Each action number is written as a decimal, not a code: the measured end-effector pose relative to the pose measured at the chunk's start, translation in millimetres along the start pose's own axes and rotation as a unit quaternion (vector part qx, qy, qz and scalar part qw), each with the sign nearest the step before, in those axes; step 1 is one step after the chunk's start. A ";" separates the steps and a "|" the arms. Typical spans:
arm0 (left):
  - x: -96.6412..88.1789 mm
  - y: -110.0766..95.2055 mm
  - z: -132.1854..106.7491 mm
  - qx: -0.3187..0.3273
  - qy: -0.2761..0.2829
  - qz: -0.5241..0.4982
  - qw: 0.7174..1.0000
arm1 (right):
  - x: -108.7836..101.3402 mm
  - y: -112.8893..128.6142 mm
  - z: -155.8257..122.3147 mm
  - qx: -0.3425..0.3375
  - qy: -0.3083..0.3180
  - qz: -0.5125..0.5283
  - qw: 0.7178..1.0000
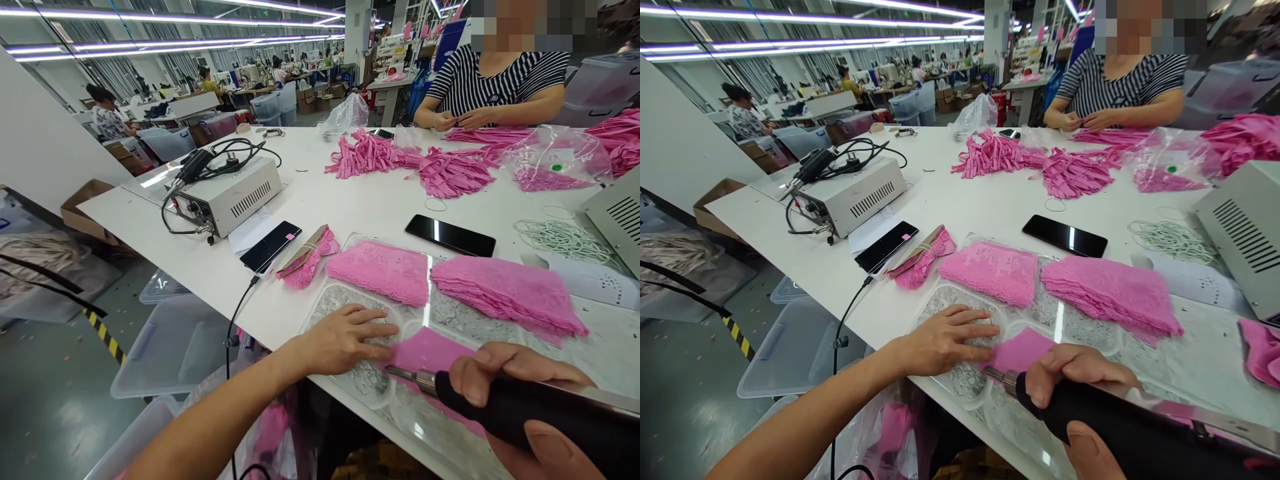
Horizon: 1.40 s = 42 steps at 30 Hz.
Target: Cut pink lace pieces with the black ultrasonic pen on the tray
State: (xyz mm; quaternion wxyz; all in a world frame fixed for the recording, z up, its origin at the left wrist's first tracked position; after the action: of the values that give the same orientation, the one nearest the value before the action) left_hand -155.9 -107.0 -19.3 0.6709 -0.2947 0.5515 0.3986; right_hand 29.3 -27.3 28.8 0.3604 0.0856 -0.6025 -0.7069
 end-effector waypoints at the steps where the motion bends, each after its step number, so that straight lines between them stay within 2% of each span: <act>1: 0.4 -0.2 -0.2 -0.001 -0.008 0.001 1.000 | 0.4 -0.7 0.4 0.005 0.003 0.000 1.000; 5: -0.7 -0.7 -0.9 -0.001 -0.030 0.004 1.000 | 3.7 -0.8 2.4 -0.023 0.010 -0.002 1.000; 10: -4.3 -0.6 -1.2 0.004 -0.022 -0.003 1.000 | 5.5 0.5 2.6 -0.068 0.022 0.005 0.997; 14: -2.7 -0.1 -1.2 0.000 -0.023 -0.007 1.000 | 4.3 -0.2 1.9 -0.067 0.026 0.002 0.997; 19: -2.2 -0.5 -2.6 -0.004 -0.044 -0.002 0.999 | 6.8 2.0 3.5 -0.073 0.059 -0.014 0.995; 25: -3.8 -0.4 -3.3 -0.004 -0.054 -0.009 0.999 | 1.8 2.0 1.8 -0.032 0.019 -0.012 0.999; 29: -3.9 0.2 -2.4 -0.008 -0.062 -0.019 0.998 | 3.2 0.5 2.4 -0.048 0.002 -0.005 0.999; 35: -2.2 0.3 -2.4 -0.006 -0.039 -0.018 0.999 | 6.7 -4.5 0.9 -0.064 0.001 -0.002 0.998; 39: -4.3 0.4 -2.9 -0.005 -0.069 -0.018 0.997 | 5.9 -4.1 0.0 -0.057 0.003 0.001 0.998; 42: -6.4 0.4 -3.1 -0.004 -0.088 -0.019 0.996 | 7.8 -1.5 1.5 -0.069 0.029 -0.002 0.997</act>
State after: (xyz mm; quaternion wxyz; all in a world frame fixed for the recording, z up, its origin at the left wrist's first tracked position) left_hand -158.3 -110.7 -13.7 0.7228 -0.2715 0.4833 0.4127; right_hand 22.2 -30.9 30.3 0.3810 0.0819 -0.5412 -0.7451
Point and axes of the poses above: each hand's wrist, its own z-axis towards the middle knuckle, its own x-axis out of the palm, y = z × x, the point moved 4 cm from there along z, towards the middle knuckle, and after that the axes turned 7 degrees about z, right-handed, at the moved point
